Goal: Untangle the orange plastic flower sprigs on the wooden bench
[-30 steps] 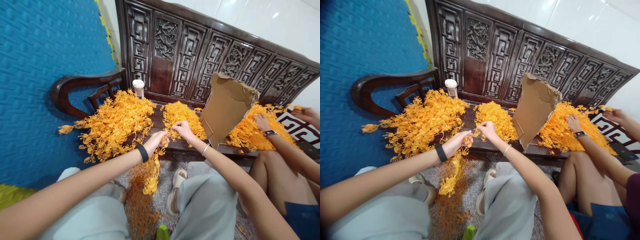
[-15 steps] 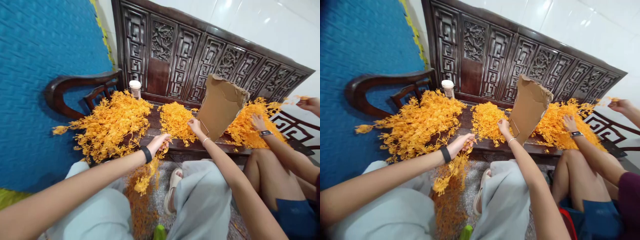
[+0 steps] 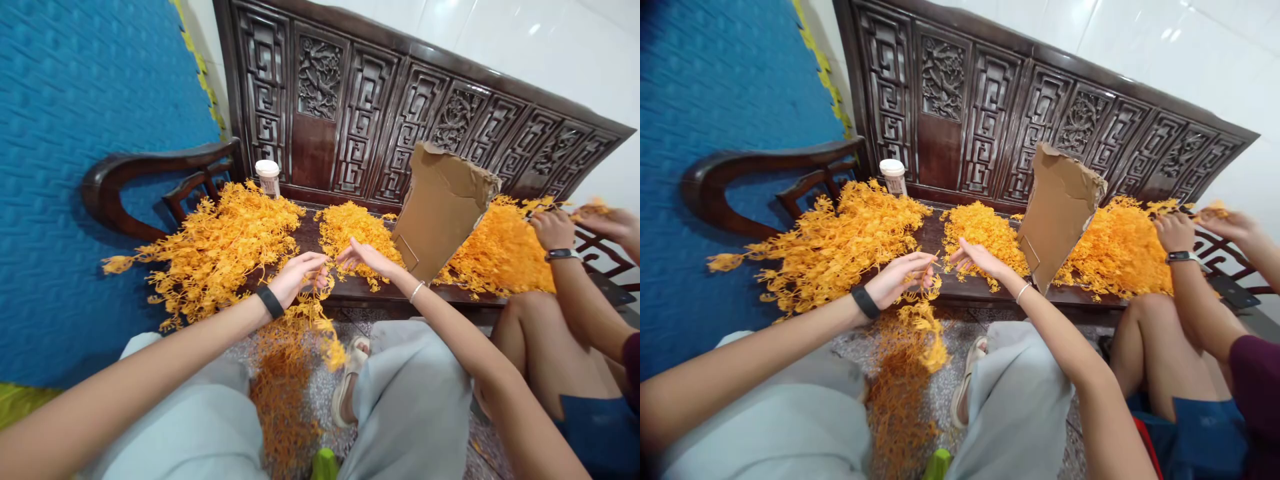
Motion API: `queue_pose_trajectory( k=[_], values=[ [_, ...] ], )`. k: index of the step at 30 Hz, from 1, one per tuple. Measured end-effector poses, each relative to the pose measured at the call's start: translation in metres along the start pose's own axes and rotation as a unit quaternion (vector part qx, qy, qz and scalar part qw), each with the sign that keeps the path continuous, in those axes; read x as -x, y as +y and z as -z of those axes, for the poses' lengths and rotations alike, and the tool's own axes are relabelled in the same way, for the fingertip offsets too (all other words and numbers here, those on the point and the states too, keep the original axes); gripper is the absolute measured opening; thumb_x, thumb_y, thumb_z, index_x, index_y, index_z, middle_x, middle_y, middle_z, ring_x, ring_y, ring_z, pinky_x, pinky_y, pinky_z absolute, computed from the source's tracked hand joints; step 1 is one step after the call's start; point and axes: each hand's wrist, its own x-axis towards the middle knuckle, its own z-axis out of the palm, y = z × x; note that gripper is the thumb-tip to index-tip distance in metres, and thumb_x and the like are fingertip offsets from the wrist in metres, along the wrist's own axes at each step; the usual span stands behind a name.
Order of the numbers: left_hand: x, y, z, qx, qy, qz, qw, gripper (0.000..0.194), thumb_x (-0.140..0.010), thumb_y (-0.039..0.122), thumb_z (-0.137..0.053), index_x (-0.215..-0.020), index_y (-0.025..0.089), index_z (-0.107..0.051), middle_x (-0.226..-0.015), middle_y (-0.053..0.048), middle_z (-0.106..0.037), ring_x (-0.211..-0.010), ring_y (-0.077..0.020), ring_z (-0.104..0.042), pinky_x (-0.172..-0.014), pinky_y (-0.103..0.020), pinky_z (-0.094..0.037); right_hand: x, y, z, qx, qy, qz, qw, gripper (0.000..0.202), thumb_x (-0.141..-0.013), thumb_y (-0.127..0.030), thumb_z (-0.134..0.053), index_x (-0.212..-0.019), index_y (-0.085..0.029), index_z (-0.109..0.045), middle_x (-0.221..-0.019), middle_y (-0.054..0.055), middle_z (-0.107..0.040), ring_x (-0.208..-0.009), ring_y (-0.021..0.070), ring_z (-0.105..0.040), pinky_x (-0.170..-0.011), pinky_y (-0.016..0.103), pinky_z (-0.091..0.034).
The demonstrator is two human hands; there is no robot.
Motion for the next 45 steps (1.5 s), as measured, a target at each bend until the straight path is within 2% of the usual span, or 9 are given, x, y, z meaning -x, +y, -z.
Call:
queue_pose_trajectory(
  k=[3,5,13,21,26,29,33,39,45],
  values=[
    [-0.001,0.003,0.002,0.004,0.003,-0.019,1.0,0.015,-0.071,0.026,-0.058,-0.081,0.015,-0.056,-0.061,0.002,-0.056,-0.053,-0.0089,-0.054,-0.057,-0.023,-0.042,0.008,-0.017,-0.019,-0.004,-0.137,0.002,0.991,0.052,-0.074,-0.061,-0.041,-0.084,-0.014,-0.063,-0.079,0.006,-0.064,-0.071,0.0129,-0.06,-0.066,0.025,-0.044],
    [-0.002,0.004,0.004,0.004,0.006,-0.03,1.0,0.013,-0.072,0.025,-0.057,-0.08,0.016,-0.057,-0.062,0.002,-0.056,-0.053,-0.0083,-0.054,-0.057,-0.022,-0.041,0.011,-0.023,-0.025,0.022,-0.152,0.033,0.988,0.038,-0.071,-0.049,-0.056,-0.087,-0.016,-0.062,-0.078,0.002,-0.064,-0.073,0.012,-0.059,-0.069,0.024,-0.044],
    [-0.004,0.003,0.006,-0.002,0.019,-0.047,0.999,0.01,-0.072,0.022,-0.055,-0.076,0.014,-0.058,-0.059,0.001,-0.055,-0.051,-0.0087,-0.051,-0.054,-0.023,-0.039,0.008,-0.018,-0.022,0.033,-0.087,0.075,0.993,0.011,-0.068,-0.022,-0.061,-0.073,-0.012,-0.059,-0.071,0.001,-0.061,-0.068,0.01,-0.056,-0.07,0.024,-0.043],
    [-0.01,-0.01,-0.004,0.011,0.018,-0.03,0.999,0.009,-0.066,0.019,-0.059,-0.073,0.013,-0.058,-0.06,0.001,-0.053,-0.049,-0.0066,-0.045,-0.046,-0.02,-0.032,-0.01,-0.006,-0.027,0.323,0.057,0.133,0.935,0.001,-0.068,-0.014,-0.055,-0.068,-0.013,-0.055,-0.065,0.0,-0.057,-0.06,0.0089,-0.05,-0.059,0.02,-0.038],
    [-0.001,-0.013,-0.006,0.017,0.072,-0.01,0.997,0.008,-0.067,0.019,-0.056,-0.064,0.012,-0.055,-0.045,0.006,-0.037,-0.037,-0.0028,-0.028,-0.038,-0.018,-0.018,-0.015,0.015,0.027,0.495,0.258,0.015,0.83,0.008,-0.073,-0.014,-0.048,-0.071,-0.012,-0.056,-0.073,0.008,-0.06,-0.066,0.0135,-0.052,-0.063,0.023,-0.036],
    [0.009,-0.009,0.001,0.01,0.055,-0.013,0.998,0.01,-0.067,0.022,-0.057,-0.069,0.012,-0.056,-0.048,0.005,-0.042,-0.038,-0.0037,-0.034,-0.039,-0.018,-0.022,-0.004,0.04,0.07,0.473,0.328,-0.072,0.815,0.011,-0.075,-0.018,-0.048,-0.073,-0.014,-0.058,-0.074,0.006,-0.062,-0.067,0.0136,-0.053,-0.061,0.022,-0.036],
    [0.013,-0.005,0.012,0.02,0.039,-0.035,0.998,0.014,-0.068,0.023,-0.057,-0.079,0.013,-0.058,-0.059,0.001,-0.054,-0.048,-0.008,-0.049,-0.047,-0.02,-0.036,0.006,0.067,0.094,0.447,0.326,-0.082,0.829,0.01,-0.075,-0.02,-0.051,-0.075,-0.015,-0.059,-0.075,0.004,-0.063,-0.067,0.0126,-0.054,-0.061,0.021,-0.037],
    [0.016,-0.009,0.02,0.022,-0.007,0.01,1.0,0.019,-0.072,0.021,-0.053,-0.087,0.012,-0.059,-0.075,-0.008,-0.067,-0.068,-0.0175,-0.064,-0.069,-0.031,-0.047,-0.001,0.073,0.082,0.463,0.291,-0.106,0.83,0.018,-0.075,-0.022,-0.054,-0.091,-0.017,-0.058,-0.081,0.004,-0.064,-0.07,0.0139,-0.057,-0.061,0.022,-0.038],
    [0.023,-0.007,0.027,0.002,0.034,0.003,0.999,0.017,-0.065,0.016,-0.064,-0.082,0.012,-0.06,-0.074,-0.007,-0.069,-0.072,-0.0158,-0.064,-0.077,-0.03,-0.047,-0.006,0.063,0.069,0.503,0.261,-0.124,0.814,0.022,-0.081,-0.024,-0.044,-0.096,-0.02,-0.06,-0.089,0.007,-0.065,-0.078,0.0178,-0.058,-0.065,0.025,-0.039]
  ],
)
